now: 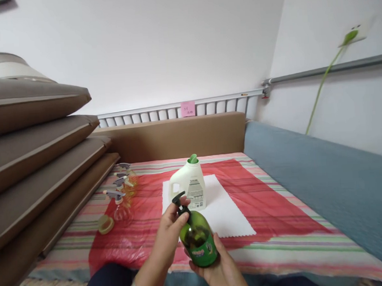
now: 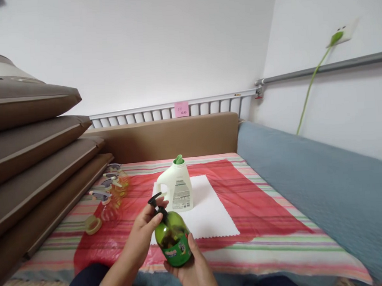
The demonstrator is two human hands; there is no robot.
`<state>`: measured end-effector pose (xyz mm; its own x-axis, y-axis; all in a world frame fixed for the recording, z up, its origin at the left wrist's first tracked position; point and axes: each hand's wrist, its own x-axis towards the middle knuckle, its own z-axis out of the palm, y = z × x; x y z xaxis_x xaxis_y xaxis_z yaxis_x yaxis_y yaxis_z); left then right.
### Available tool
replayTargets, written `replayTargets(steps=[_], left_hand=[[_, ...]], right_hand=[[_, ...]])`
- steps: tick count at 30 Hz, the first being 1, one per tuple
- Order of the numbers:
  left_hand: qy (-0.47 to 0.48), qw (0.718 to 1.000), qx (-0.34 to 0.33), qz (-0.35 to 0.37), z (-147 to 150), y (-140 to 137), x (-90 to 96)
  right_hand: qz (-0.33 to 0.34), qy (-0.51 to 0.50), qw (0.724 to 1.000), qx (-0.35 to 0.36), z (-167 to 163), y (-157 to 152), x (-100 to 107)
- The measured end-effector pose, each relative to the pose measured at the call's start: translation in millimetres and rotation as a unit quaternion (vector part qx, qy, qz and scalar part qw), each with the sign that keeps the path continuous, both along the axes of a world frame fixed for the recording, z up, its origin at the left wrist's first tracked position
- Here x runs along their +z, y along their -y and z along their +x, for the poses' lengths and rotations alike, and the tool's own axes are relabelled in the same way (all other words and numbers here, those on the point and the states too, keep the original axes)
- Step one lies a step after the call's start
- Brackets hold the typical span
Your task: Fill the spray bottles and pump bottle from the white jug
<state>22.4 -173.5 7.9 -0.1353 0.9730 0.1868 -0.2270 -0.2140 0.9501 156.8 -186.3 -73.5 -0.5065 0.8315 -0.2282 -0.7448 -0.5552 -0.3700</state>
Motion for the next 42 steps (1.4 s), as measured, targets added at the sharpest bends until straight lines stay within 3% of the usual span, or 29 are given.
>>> replayTargets(steps=[3,9,15,21,26,32,38,42], left_hand=[[0.027,0.998,-0.057,0.01,-3.8,0.7,-2.2],[0.027,0.997,0.071,-0.003,-3.1,-2.3,-4.4],[0.057,0.997,-0.049,-0.014,-8.5,-2.7,-6.1],[0.032,0.998,0.057,-0.018,-7.3,-6.2,-11.8],[0.046,0.998,-0.04,-0.033,-10.1,-4.0,-10.7],[0.023,0.996,0.075,-0.036,-6.8,-5.8,-11.7],[0.036,0.998,-0.025,-0.037,-7.1,-3.9,-13.8],[0.013,0.998,0.054,-0.037,-7.2,-6.0,-15.5]], right_hand=[[-0.005,-0.001,1.0,0.02,0.0,-1.1,-1.5],[0.014,-0.006,1.0,-0.014,-2.3,-0.8,-1.1],[0.02,-0.008,1.0,0.0,-1.0,-1.7,-5.6],[0.039,0.0,0.999,-0.01,-2.5,-3.4,-8.7],[0.019,0.003,1.0,-0.008,-0.8,-4.6,-11.5],[0.04,0.01,0.999,-0.023,-1.7,-2.3,-9.8],[0.032,0.01,0.999,-0.021,-1.4,-3.3,-10.7],[0.041,0.016,0.999,-0.022,-2.1,-3.0,-11.1]])
